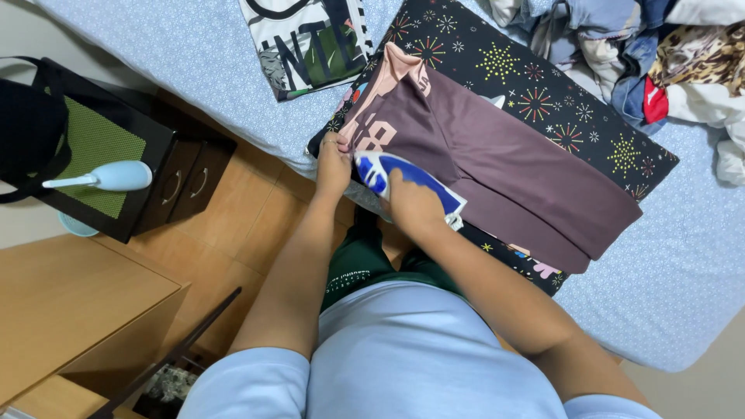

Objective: Ironing and folding a jersey shirt on a bed.

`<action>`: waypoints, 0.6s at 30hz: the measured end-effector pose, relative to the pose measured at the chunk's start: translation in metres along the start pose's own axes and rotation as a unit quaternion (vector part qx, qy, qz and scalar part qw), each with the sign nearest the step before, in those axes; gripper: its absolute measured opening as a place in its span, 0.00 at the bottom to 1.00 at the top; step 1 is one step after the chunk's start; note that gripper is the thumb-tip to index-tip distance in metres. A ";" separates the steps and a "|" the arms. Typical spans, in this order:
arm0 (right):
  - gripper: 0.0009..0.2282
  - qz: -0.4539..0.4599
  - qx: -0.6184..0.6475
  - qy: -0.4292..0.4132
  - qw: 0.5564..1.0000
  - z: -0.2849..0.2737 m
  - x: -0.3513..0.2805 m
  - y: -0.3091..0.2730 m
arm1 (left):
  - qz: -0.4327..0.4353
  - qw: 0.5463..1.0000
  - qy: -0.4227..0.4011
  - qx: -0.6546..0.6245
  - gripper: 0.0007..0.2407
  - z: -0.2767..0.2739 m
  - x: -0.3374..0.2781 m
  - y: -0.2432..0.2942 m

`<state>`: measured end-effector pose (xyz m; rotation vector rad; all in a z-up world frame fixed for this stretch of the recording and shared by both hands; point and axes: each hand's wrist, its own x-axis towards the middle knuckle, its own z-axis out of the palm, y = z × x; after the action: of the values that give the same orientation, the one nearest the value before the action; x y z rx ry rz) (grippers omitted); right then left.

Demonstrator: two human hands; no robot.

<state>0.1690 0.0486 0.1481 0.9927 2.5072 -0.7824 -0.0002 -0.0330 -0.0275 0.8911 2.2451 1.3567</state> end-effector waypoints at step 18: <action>0.21 0.078 0.010 0.093 0.993 -0.054 0.026 0.025 | 0.006 1.000 -0.020 0.024 0.11 -0.003 0.010 0.014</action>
<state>0.1627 0.1099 0.1688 1.3047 2.5407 -0.6968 -0.0040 -0.0234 -0.0135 0.9415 2.2537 1.2849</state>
